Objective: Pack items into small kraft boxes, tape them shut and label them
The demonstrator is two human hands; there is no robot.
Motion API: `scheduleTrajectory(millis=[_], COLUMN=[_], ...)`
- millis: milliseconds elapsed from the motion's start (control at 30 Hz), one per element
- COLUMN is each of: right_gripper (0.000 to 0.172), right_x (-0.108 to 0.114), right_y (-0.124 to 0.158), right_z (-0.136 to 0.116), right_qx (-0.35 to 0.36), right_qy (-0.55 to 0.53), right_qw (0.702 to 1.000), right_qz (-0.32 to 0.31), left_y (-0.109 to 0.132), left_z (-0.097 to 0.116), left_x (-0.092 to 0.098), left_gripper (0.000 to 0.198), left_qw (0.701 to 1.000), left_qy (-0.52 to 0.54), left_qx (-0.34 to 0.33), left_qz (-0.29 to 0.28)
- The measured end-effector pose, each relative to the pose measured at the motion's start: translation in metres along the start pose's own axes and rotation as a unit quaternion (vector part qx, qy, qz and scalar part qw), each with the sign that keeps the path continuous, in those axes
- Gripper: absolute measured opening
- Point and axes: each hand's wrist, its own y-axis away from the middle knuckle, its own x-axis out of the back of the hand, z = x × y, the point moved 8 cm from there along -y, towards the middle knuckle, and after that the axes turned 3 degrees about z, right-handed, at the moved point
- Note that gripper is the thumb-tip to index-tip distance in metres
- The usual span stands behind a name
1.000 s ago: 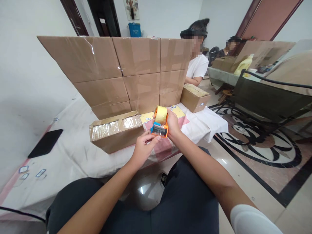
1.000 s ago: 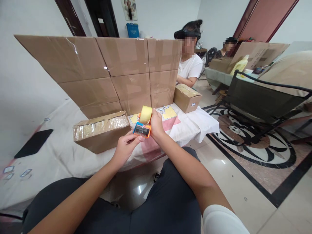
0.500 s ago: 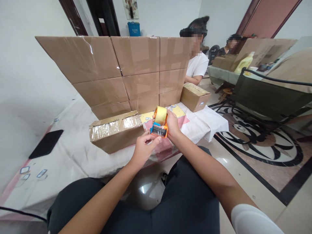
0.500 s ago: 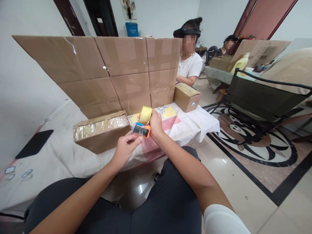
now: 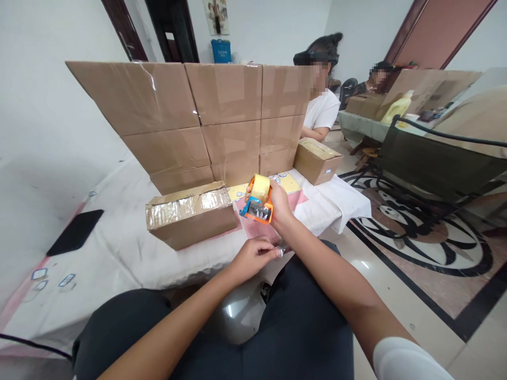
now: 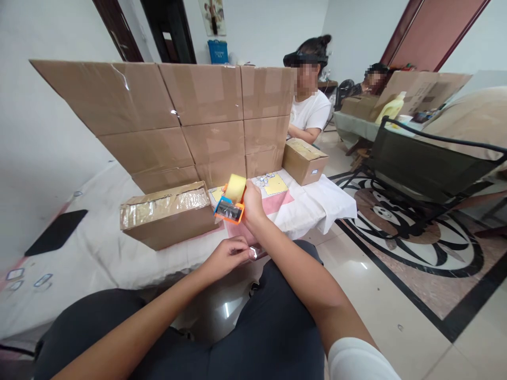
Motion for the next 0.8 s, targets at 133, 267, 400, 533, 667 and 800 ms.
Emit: scheduleTrajectory(millis=[133, 267, 400, 533, 667, 800], right_gripper=[0.042, 0.041, 0.034, 0.032, 0.027, 0.03], right_x=[0.019, 0.047, 0.067, 0.08, 0.096, 0.103], right_y=[-0.018, -0.042, -0.063, -0.079, -0.082, -0.069], right_z=[-0.01, -0.014, -0.008, 0.024, 0.032, -0.008], right_qx=[0.007, 0.035, 0.094, 0.034, -0.008, 0.056], right_qy=[-0.018, 0.01, 0.101, 0.19, 0.284, 0.326], right_qw=[0.999, 0.998, 0.99, 0.981, 0.957, 0.932], right_qz=[0.027, 0.044, 0.038, 0.025, 0.054, 0.151], left_y=[-0.004, -0.009, -0.01, -0.007, -0.002, 0.005], left_z=[0.012, 0.016, 0.015, 0.02, 0.025, 0.03], left_x=[0.023, 0.061, 0.078, 0.09, 0.102, 0.116], left_gripper=[0.031, 0.032, 0.033, 0.041, 0.044, 0.056], left_qw=[0.999, 0.994, 0.988, 0.982, 0.981, 0.984], left_qy=[-0.006, 0.006, 0.089, 0.127, 0.124, 0.099], left_qx=[0.023, 0.04, 0.045, 0.039, 0.055, 0.081], left_qz=[0.028, 0.099, 0.12, 0.134, 0.137, 0.124])
